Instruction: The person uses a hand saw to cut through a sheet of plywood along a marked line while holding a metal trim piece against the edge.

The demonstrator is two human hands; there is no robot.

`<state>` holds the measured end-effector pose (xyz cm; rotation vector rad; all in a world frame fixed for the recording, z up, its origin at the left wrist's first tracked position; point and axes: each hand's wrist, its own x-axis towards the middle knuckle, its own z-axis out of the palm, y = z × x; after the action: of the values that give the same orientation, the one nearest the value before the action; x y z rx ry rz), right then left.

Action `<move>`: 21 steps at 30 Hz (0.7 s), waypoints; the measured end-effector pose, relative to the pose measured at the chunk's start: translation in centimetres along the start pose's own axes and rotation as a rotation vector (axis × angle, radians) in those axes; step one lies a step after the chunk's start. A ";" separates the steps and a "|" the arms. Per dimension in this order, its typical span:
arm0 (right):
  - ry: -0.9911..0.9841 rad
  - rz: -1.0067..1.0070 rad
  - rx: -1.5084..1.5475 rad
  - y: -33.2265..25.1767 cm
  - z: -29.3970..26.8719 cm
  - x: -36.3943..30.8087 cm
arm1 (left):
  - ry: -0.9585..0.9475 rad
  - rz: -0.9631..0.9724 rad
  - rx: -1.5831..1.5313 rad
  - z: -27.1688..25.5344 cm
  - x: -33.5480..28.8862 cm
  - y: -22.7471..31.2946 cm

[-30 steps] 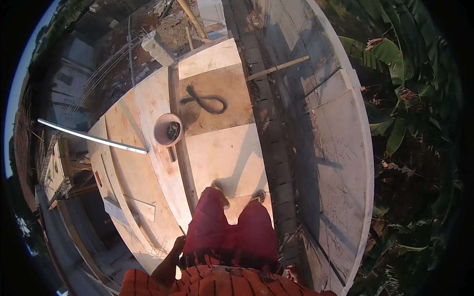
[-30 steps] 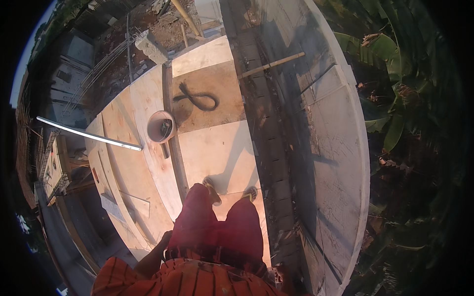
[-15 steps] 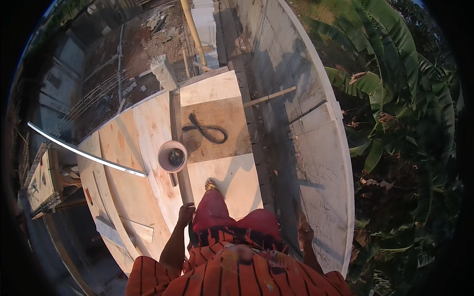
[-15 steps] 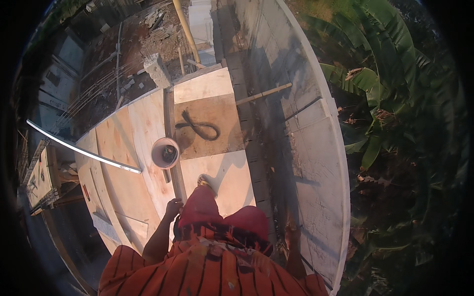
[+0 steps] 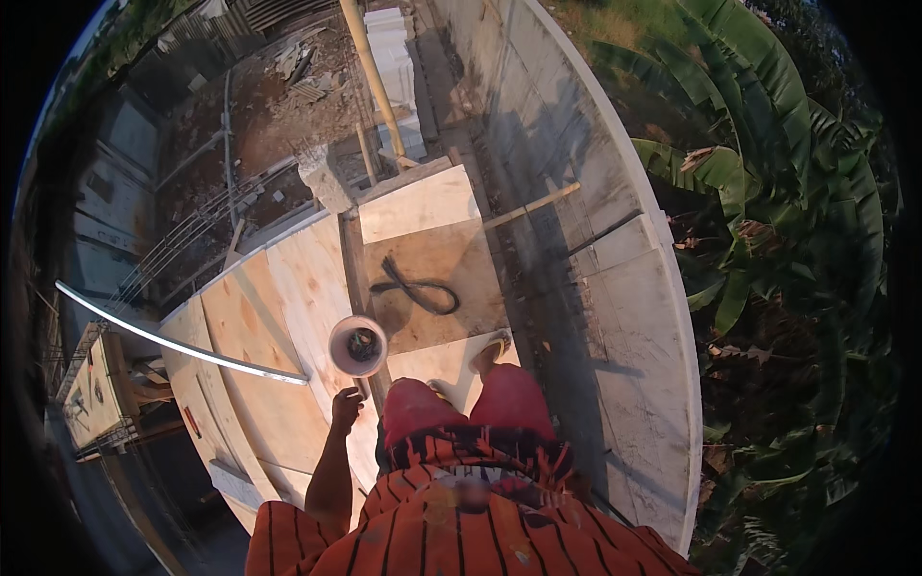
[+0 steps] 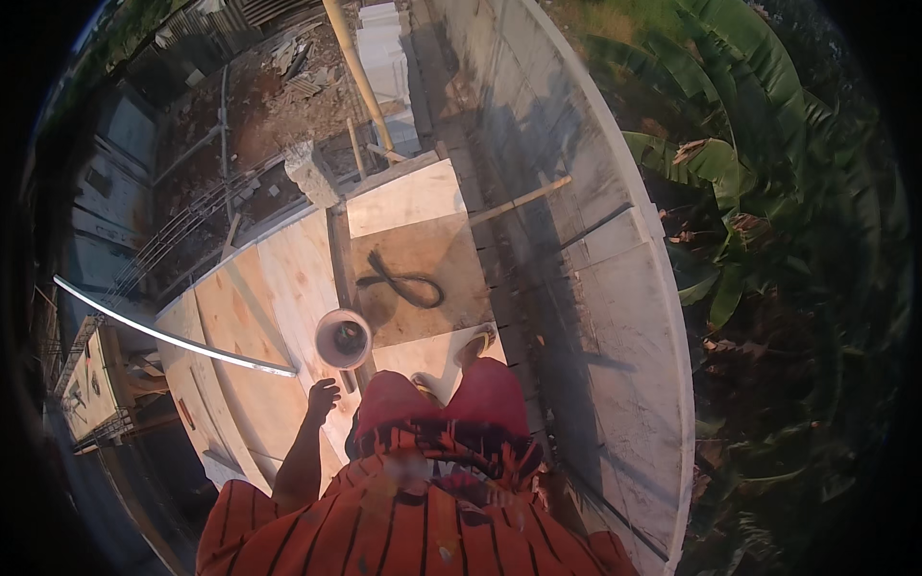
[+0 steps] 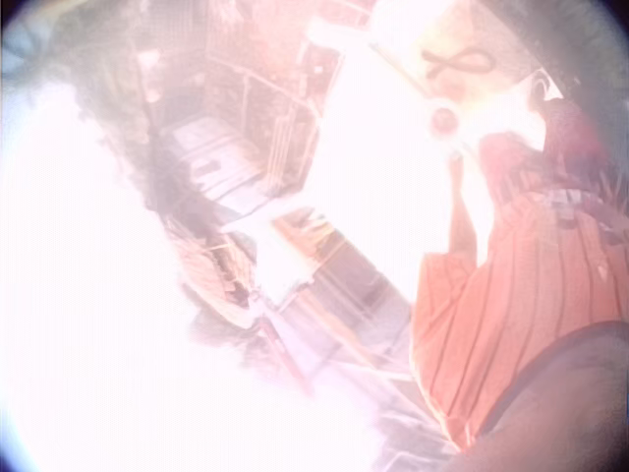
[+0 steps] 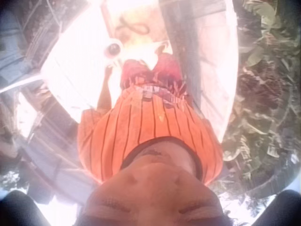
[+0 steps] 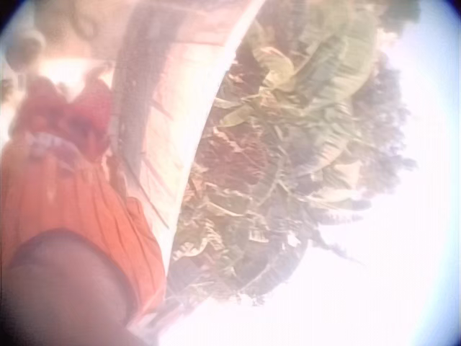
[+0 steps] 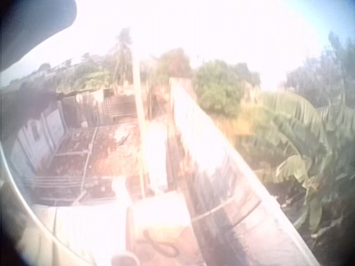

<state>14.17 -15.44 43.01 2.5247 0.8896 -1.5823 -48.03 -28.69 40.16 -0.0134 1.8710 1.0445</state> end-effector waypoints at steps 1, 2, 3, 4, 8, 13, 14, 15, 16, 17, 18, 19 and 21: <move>-0.012 0.031 0.005 -0.5 0.0 0.3 | -0.011 -0.026 -0.019 0.8 0.3 0.6; -0.023 0.053 0.011 -1.1 0.0 0.7 | -0.040 -0.039 -0.016 1.8 0.6 1.1; -0.035 0.080 0.018 -2.0 0.0 1.4 | -0.042 -0.050 0.042 3.1 1.1 1.8; -0.061 0.093 0.022 -3.4 0.6 2.2 | -0.028 -0.057 0.100 3.5 1.5 2.5; -0.133 0.099 0.095 -11.3 1.9 6.2 | -0.027 -0.080 0.144 5.5 3.4 6.0; -0.174 0.081 0.307 -22.3 0.8 11.5 | -0.058 -0.077 0.214 10.3 6.4 13.5; -0.185 0.047 0.357 -25.2 1.0 12.2 | -0.079 -0.032 0.239 10.2 7.2 15.0; -0.175 0.005 0.396 -27.4 0.3 13.0 | -0.120 0.098 0.350 11.6 8.3 17.1; -0.149 -0.044 0.410 -29.2 -0.7 13.5 | -0.169 0.229 0.460 13.4 9.8 19.3; -0.143 -0.096 0.376 -32.1 -0.4 12.8 | -0.189 0.342 0.570 13.6 10.1 21.2; -0.129 -0.166 0.328 -35.0 -0.3 12.0 | -0.145 0.268 0.485 14.2 10.5 22.8; -0.122 -0.238 0.276 -39.1 -0.1 9.9 | -0.087 0.193 0.397 14.9 10.0 25.0; -0.062 -0.351 0.258 -43.1 -1.2 9.4 | -0.100 0.188 0.329 18.3 11.0 28.9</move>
<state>-2.58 25.15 47.10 2.5723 1.2531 -1.9795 -52.69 6.14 47.68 0.4060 1.9580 0.8327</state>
